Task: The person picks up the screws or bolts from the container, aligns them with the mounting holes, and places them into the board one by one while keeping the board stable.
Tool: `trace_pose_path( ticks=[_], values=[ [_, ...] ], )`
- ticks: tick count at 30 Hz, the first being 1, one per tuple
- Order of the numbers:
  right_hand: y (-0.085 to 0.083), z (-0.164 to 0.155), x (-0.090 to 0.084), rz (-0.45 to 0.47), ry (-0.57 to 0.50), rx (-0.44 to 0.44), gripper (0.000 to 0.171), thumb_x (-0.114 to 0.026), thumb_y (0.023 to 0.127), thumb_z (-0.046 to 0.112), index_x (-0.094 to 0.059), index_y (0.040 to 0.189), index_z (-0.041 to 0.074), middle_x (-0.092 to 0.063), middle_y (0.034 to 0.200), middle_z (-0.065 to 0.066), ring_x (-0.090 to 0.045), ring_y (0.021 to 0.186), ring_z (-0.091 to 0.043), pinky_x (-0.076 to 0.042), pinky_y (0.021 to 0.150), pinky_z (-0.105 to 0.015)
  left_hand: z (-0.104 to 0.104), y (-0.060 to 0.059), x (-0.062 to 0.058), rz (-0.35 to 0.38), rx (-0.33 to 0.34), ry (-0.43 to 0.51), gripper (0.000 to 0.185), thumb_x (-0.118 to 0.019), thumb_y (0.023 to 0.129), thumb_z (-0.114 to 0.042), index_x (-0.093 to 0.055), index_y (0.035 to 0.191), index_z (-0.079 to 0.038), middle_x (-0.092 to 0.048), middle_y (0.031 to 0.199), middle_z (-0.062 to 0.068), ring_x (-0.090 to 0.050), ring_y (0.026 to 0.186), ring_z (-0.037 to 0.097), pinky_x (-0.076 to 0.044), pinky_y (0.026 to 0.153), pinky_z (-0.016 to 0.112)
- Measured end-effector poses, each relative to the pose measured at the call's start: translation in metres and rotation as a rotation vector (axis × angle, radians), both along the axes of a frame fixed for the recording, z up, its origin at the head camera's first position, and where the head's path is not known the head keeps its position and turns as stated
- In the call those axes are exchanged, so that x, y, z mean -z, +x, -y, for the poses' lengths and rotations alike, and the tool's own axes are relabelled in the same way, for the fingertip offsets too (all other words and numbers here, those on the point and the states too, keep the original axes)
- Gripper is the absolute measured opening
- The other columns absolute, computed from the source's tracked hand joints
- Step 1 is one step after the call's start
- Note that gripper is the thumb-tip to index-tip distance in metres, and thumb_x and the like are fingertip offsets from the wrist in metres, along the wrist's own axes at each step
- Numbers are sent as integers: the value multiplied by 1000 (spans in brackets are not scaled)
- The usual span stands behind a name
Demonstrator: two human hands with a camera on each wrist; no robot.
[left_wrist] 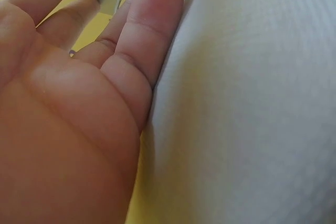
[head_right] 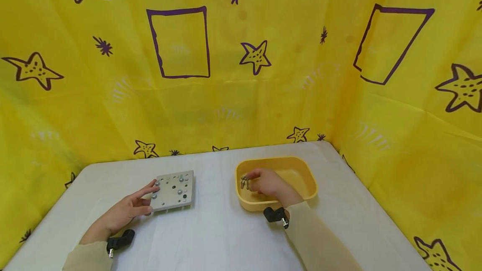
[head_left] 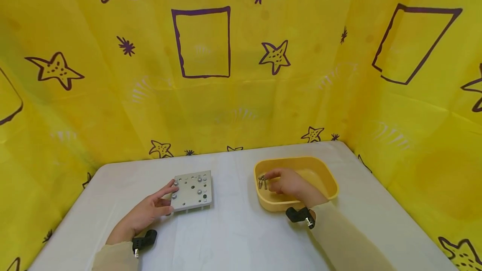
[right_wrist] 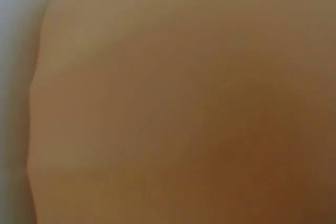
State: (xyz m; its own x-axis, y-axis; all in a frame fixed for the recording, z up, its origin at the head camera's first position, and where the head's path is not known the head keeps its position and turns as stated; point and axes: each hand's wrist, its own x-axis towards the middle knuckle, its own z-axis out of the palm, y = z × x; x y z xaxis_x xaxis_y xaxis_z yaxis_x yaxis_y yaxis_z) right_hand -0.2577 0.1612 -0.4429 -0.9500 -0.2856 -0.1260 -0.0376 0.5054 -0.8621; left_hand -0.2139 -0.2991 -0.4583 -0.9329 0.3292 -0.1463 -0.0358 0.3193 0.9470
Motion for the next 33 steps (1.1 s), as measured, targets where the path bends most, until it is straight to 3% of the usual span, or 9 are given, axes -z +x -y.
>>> trace_pose_path(
  ticks=[6, 13, 19, 25, 33],
  values=[
    [-2, 4, 6, -95, 121, -108, 38, -71, 79, -1, -71, 116, 9, -67, 95, -6, -57, 73, -19, -45, 64, -32, 1, -1, 1, 3, -2, -3, 70, -75, 88, -10, -44, 151, -7, -4, 166, -3, -49, 121, 34, -49, 87, 27],
    [-4, 5, 8, -233, 250, -236, 41, -70, 79, 1, -70, 120, 10, -68, 106, -2, -57, 86, -18, -47, 78, -36, 3, -1, 4, 2, -12, -24, 69, -76, 88, -11, -45, 151, -9, -6, 166, -5, -51, 119, 31, -49, 88, 28],
    [0, 7, 6, -275, 283, -230, 36, -68, 79, -3, -71, 112, 8, -68, 107, -2, -55, 88, -19, -45, 82, -38, 1, 0, 3, 5, -18, -20, 69, -76, 88, -10, -46, 150, -10, -6, 166, -3, -51, 119, 31, -49, 88, 29],
    [2, 9, 11, -266, 304, -213, 34, -72, 78, -2, -70, 111, 8, -65, 103, 0, -55, 88, -19, -46, 86, -42, -1, 0, 3, 0, -43, -73, 68, -78, 87, -14, -49, 149, -14, -10, 166, -7, -53, 118, 29, -48, 87, 30],
    [-1, 9, 12, -367, 329, -263, 30, -72, 78, 0, -69, 108, 6, -61, 98, 2, -54, 84, -18, -47, 81, -39, 1, 1, 2, -10, 10, -4, 70, -75, 89, -11, -43, 151, -8, -5, 167, -2, -50, 121, 34, -49, 87, 28]
  ],
)
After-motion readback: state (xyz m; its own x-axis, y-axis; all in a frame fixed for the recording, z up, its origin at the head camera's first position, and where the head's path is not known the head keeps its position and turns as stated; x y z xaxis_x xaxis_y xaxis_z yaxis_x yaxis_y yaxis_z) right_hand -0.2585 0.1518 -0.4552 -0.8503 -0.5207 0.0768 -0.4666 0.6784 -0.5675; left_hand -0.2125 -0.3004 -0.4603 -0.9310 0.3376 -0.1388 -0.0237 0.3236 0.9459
